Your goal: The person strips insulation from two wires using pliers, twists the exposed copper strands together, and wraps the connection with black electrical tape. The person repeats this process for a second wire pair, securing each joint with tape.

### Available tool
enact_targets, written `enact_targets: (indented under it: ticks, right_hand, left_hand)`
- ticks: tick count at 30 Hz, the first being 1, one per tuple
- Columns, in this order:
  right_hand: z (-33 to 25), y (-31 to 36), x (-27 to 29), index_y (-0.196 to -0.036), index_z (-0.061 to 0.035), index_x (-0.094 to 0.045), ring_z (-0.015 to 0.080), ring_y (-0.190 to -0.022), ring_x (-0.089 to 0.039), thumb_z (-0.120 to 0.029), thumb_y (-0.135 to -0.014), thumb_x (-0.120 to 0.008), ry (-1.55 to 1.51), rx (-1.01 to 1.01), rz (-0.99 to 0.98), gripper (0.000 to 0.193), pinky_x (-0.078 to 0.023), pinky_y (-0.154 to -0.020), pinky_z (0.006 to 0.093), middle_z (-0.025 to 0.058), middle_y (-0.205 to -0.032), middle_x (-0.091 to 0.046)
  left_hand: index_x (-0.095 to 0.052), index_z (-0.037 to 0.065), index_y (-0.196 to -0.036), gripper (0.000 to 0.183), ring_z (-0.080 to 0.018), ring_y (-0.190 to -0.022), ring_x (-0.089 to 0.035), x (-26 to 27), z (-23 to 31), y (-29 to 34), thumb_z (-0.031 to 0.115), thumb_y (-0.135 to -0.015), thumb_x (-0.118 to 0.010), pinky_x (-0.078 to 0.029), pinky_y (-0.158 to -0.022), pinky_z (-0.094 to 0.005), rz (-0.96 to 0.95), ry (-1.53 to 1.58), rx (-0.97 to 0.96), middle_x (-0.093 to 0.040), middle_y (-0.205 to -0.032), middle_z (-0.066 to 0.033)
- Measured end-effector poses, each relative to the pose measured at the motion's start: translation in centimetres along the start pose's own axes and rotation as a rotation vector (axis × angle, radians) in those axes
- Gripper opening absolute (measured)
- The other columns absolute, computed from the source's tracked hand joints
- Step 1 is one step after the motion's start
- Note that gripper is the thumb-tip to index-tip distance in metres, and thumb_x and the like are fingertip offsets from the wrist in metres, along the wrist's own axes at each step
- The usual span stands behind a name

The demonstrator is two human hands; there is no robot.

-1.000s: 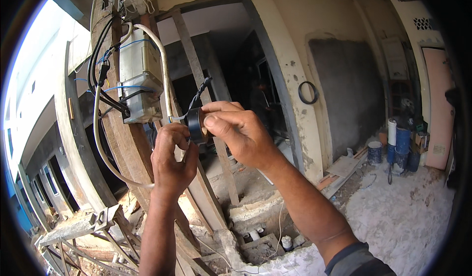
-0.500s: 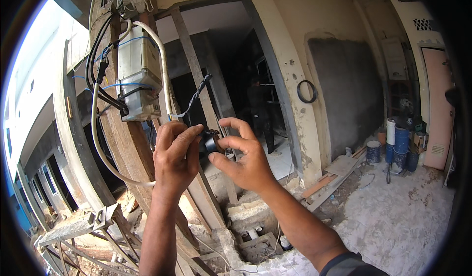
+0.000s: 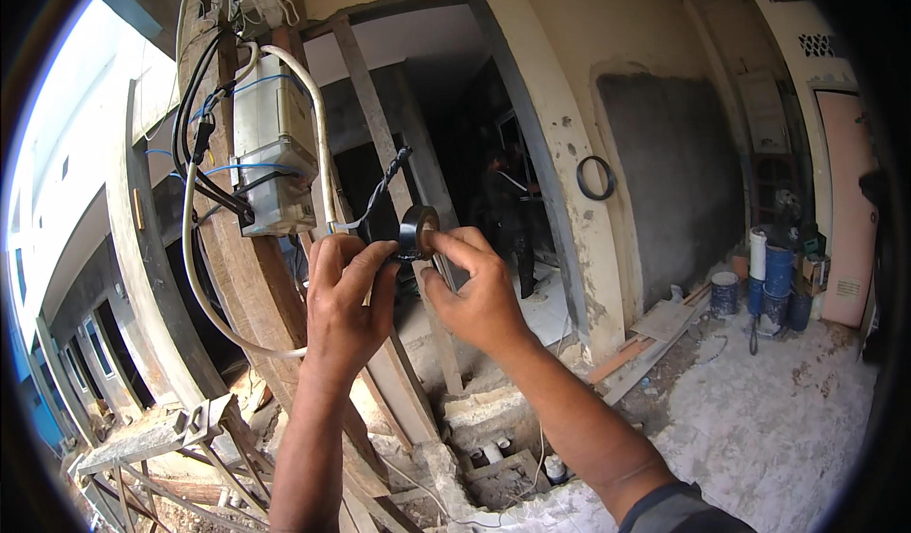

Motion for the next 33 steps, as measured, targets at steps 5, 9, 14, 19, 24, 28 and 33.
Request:
enact_targets:
  ticks: [5, 9, 14, 19, 24, 28, 33]
  right_hand:
    - [-1.4, 2.7, 0.6, -0.102, 0.0040, -0.076, 0.0322, -0.134, -0.057, -0.012, -0.085, -0.078, 0.046, 0.174, -0.008, 0.024, -0.046, -0.111, 0.0449, 0.0207, -0.135, -0.062]
    - [-3.1, 2.1, 2.2, -0.094, 0.0062, -0.077, 0.0279, -0.136, -0.056, -0.018, -0.092, -0.072, -0.395, 0.084, -0.125, 0.025, -0.045, -0.112, 0.0433, 0.0214, -0.142, -0.060]
    - [-3.0, -0.8, 1.5, -0.118, 0.0089, -0.073, 0.0180, -0.115, -0.065, -0.009, -0.097, -0.062, -0.832, -0.140, -0.166, 0.030, -0.053, -0.098, 0.0321, 0.0139, -0.130, -0.066]
    - [-1.0, -0.3, 0.9, -0.130, 0.0037, -0.070, 0.0214, -0.112, -0.068, -0.001, -0.089, -0.068, -0.140, 0.022, -0.069, 0.042, -0.054, -0.096, 0.0356, 0.0109, -0.127, -0.067]
    - [0.2, 0.9, 0.6, -0.114, 0.0014, -0.074, 0.0261, -0.113, -0.068, -0.004, -0.087, -0.075, 0.206, 0.219, 0.060, 0.027, -0.053, -0.096, 0.0376, 0.0146, -0.121, -0.069]
    - [-1.2, 2.3, 1.5, -0.101, 0.0019, -0.076, 0.0261, -0.113, -0.068, -0.011, -0.087, -0.080, 0.053, 0.206, -0.012, 0.020, -0.052, -0.098, 0.0362, 0.0183, -0.130, -0.067]
    - [-2.7, 1.4, 2.4, -0.102, 0.0062, -0.077, 0.0175, -0.117, -0.063, -0.018, -0.093, -0.074, -0.636, -0.127, -0.175, 0.026, -0.051, -0.097, 0.0345, 0.0174, -0.141, -0.063]
  left_hand:
    - [-0.076, 0.004, -0.115, 0.036, -0.0295, -0.088, -0.059, -0.2, -0.2, 0.3, -0.004, -0.081, -0.078, -0.050, -0.078, -0.0412, -0.007, -0.017, -0.012, -0.059, -0.096, -0.0126]
    - [-0.076, 0.003, -0.114, 0.034, -0.0298, -0.088, -0.059, -0.1, 0.0, 0.3, -0.003, -0.080, -0.079, -0.050, -0.078, -0.0411, -0.004, -0.005, 0.005, -0.058, -0.096, -0.0130]
    - [-0.075, 0.003, -0.108, 0.030, -0.0309, -0.091, -0.058, 0.2, 0.4, 0.2, 0.001, -0.079, -0.082, -0.050, -0.079, -0.0412, -0.003, -0.005, 0.021, -0.059, -0.097, -0.0131]
    - [-0.074, 0.003, -0.106, 0.032, -0.0310, -0.091, -0.058, -0.2, 0.1, -0.1, 0.009, -0.078, -0.088, -0.049, -0.080, -0.0413, -0.007, -0.002, 0.007, -0.059, -0.097, -0.0125]
    - [-0.077, 0.006, -0.110, 0.032, -0.0291, -0.090, -0.058, -0.1, -0.1, 0.2, 0.009, -0.080, -0.088, -0.050, -0.080, -0.0410, -0.022, 0.016, 0.054, -0.059, -0.097, -0.0117]
    - [-0.079, 0.008, -0.113, 0.032, -0.0280, -0.090, -0.058, 0.0, 0.0, 0.2, 0.008, -0.082, -0.086, -0.050, -0.079, -0.0408, -0.048, 0.002, 0.046, -0.059, -0.097, -0.0109]
    - [-0.078, 0.008, -0.112, 0.032, -0.0293, -0.089, -0.057, 0.0, 0.2, -0.1, 0.010, -0.081, -0.087, -0.049, -0.079, -0.0422, -0.029, -0.015, 0.022, -0.058, -0.096, -0.0106]
Point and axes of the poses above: each hand's wrist, its own y-axis away from the middle knuckle, its own x-axis out of the back of the hand, z = x × y, the point moved 1 cm from there along -y, towards the middle knuckle
